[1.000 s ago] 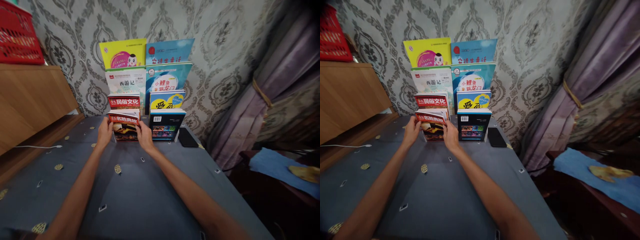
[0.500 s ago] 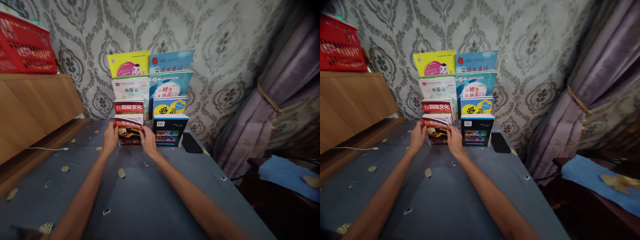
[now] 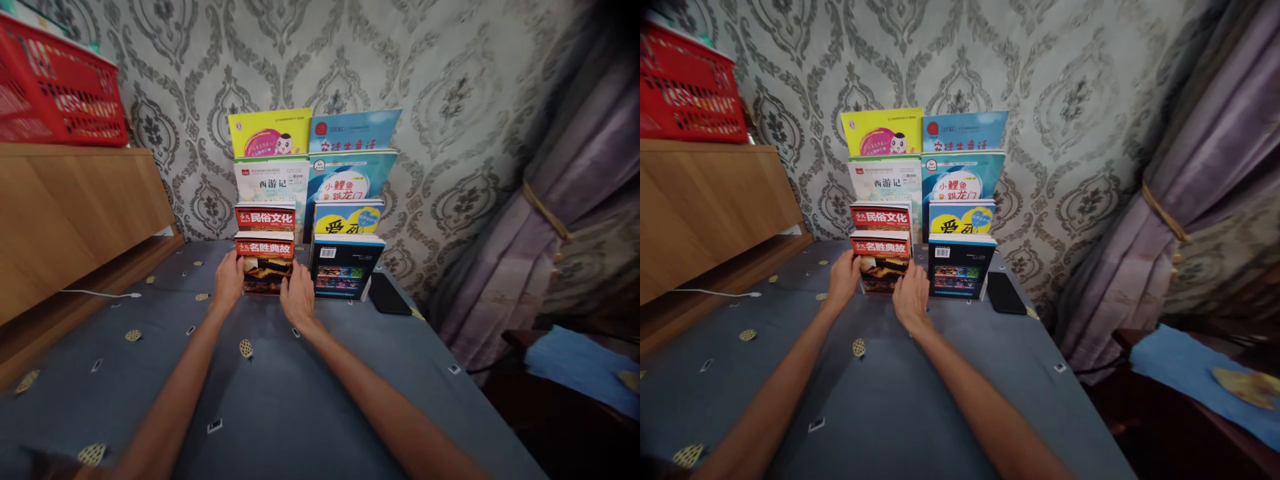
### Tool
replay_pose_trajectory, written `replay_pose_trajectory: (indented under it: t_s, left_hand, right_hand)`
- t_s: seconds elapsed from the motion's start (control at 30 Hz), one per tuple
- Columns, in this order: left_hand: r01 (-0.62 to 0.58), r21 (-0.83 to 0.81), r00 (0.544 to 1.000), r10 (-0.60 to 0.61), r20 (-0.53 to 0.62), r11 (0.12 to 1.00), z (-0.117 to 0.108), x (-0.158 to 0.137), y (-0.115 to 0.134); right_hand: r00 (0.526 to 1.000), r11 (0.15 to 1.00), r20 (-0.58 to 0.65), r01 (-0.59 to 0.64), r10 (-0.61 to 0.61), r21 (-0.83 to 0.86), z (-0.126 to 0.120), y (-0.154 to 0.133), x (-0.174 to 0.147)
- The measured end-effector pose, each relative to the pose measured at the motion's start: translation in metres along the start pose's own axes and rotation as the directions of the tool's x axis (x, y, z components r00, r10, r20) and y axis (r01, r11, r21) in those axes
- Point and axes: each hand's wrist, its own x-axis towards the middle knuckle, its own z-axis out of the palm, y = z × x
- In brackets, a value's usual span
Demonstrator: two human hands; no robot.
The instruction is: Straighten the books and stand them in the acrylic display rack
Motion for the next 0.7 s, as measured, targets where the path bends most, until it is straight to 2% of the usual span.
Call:
replay_pose_trajectory:
  t_s: [0.23,0.47,0.7]
  left_hand:
    - [0.025,0.025,1.000,-0.025,0.004,0.999,0.002,0.001,-0.001]
    - [0.035,0.058,0.999,-0.036,0.018,0.998,0.001,0.000,0.001]
    - [0.017,0.045,1.000,-0.018,0.023,0.999,0.003,-0.003,0.004]
  right_hand:
    - [0.999,0.999,-0.051,0.013,-0.012,0.034,0.016,0.017,-0.004]
    - [1.000,1.000,-0.016,-0.001,0.002,0.030,0.014,0.018,-0.005]
    - [0.999,0.989,-0.032,0.017,-0.012,0.148,0.018,0.015,0.002]
